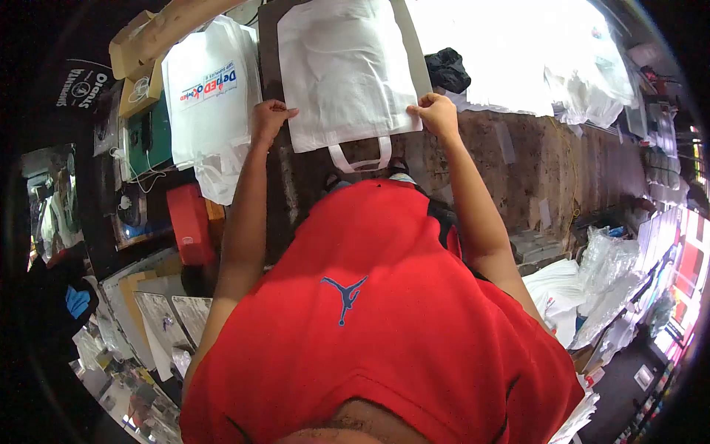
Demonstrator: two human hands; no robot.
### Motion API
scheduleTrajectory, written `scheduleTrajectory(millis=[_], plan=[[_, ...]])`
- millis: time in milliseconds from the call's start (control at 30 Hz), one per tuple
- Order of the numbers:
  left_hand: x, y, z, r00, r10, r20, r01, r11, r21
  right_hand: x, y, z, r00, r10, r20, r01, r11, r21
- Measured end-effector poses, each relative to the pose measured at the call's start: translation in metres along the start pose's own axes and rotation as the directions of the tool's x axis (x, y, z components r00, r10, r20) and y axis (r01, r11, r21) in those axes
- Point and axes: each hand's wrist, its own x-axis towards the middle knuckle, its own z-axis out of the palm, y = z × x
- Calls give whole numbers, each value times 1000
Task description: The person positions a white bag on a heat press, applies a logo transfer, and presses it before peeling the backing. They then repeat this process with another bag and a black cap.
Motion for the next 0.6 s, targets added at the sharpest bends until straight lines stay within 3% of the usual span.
scheduleTrajectory(millis=[100,167,267,400,467,533,600], plan=[[-11,17,-3,999,-50,-4,49,999,-17,4,8,1,1000,-24,3,24,1000,8],[-13,14,-3,998,-54,11,55,980,-190,3,6,0,1000,4,13,-5,996,90],[-12,16,-1,997,-51,-50,48,997,-61,5,7,-2,1000,6,30,-9,994,107],[-11,13,2,997,-32,-72,29,999,-39,2,6,-2,1000,-7,10,5,993,120],[-8,4,5,998,-26,-51,17,987,-157,-1,1,-5,999,23,30,-26,992,121],[-8,-1,8,997,-17,-78,9,994,-106,0,2,-4,998,47,45,-52,991,122],[-7,1,9,994,-3,-108,-3,998,-57,2,9,2,1000,-18,-17,20,990,138]])
